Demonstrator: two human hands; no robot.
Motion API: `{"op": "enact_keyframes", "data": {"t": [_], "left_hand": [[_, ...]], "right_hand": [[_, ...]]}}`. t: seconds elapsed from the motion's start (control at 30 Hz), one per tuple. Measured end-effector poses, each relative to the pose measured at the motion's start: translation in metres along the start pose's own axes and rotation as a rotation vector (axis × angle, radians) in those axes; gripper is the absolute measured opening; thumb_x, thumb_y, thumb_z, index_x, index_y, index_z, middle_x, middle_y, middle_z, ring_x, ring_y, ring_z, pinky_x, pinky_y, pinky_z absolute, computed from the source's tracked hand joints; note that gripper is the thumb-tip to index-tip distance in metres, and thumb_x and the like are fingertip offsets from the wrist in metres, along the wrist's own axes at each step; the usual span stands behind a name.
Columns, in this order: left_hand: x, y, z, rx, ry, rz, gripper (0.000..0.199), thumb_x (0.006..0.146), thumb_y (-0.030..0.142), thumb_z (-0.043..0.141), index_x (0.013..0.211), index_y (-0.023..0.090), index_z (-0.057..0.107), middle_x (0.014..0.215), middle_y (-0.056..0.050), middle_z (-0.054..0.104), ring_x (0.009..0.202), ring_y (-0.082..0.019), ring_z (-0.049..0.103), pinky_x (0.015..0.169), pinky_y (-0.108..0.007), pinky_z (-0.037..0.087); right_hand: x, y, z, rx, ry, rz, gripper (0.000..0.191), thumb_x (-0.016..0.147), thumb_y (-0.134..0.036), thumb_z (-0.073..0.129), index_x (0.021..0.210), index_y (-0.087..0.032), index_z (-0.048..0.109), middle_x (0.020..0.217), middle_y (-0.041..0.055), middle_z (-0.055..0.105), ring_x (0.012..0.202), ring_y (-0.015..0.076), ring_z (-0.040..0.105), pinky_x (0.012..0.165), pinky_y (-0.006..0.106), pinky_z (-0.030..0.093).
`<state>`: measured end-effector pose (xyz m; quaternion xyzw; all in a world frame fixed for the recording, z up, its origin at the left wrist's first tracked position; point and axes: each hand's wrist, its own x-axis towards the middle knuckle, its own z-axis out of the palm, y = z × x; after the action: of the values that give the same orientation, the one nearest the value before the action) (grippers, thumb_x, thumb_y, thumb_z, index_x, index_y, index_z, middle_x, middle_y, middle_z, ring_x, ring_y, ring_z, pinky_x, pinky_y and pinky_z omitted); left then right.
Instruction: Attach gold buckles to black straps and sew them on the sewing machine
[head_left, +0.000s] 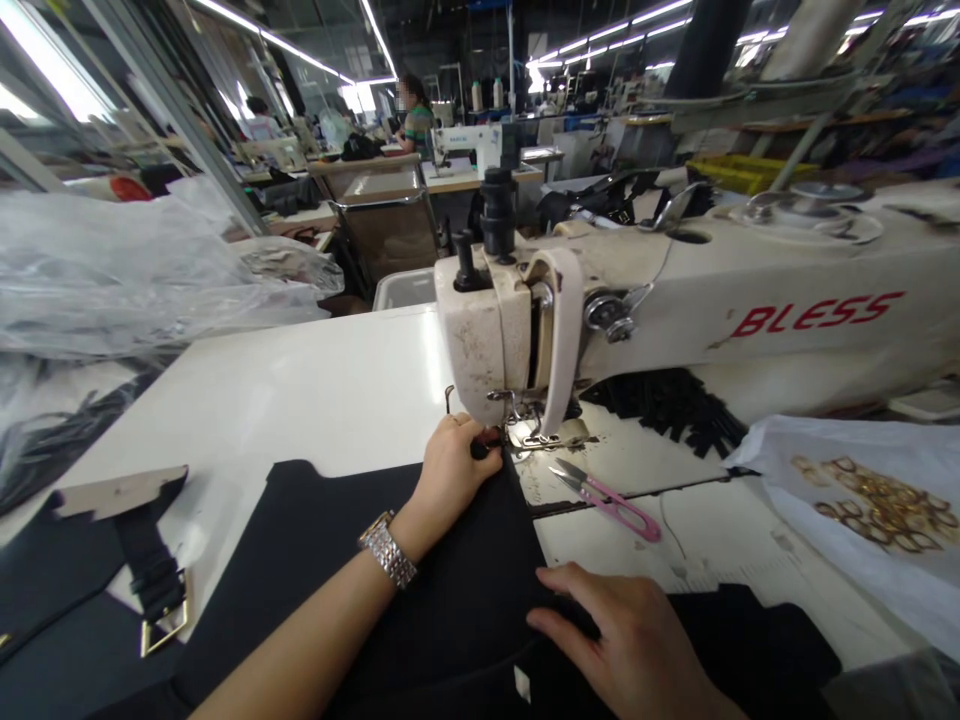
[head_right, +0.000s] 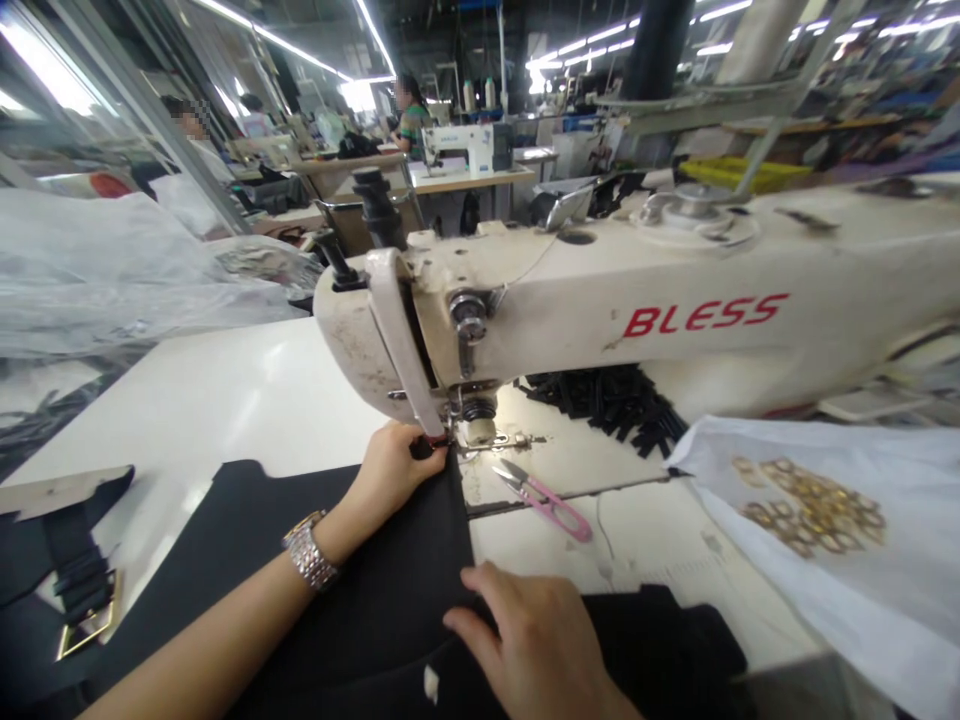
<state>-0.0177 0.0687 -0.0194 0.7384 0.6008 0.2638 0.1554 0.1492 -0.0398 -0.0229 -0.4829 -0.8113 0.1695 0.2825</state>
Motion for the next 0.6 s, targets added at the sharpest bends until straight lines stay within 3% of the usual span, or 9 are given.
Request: {"op": "enact_keyframes", "data": {"t": [0.27, 0.6], "left_hand": [[0.002, -0.001, -0.001, -0.06, -0.024, -0.063, 0.004, 0.064, 0.012, 0.061, 0.061, 0.014, 0.06, 0.065, 0.0, 0.057, 0.063, -0.014, 0.051, 0.055, -0.021, 0.038], [0.007, -0.007, -0.002, -0.099, -0.063, -0.041, 0.007, 0.064, 0.01, 0.059, 0.068, 0.013, 0.064, 0.067, 0.0, 0.059, 0.062, -0.013, 0.053, 0.052, -0.019, 0.038]], "right_hand": [[0.001, 0.001, 0.001, -0.013, -0.098, 0.078, 0.013, 0.079, -0.029, 0.053, 0.082, -0.019, 0.06, 0.069, -0.0001, 0.068, 0.06, 0.0177, 0.064, 0.056, 0.026, 0.049], [0.011, 0.006, -0.007, 0.036, -0.075, 0.083, 0.009, 0.071, -0.024, 0.064, 0.079, -0.021, 0.064, 0.072, -0.0019, 0.069, 0.064, 0.0152, 0.065, 0.061, 0.021, 0.05]]}}
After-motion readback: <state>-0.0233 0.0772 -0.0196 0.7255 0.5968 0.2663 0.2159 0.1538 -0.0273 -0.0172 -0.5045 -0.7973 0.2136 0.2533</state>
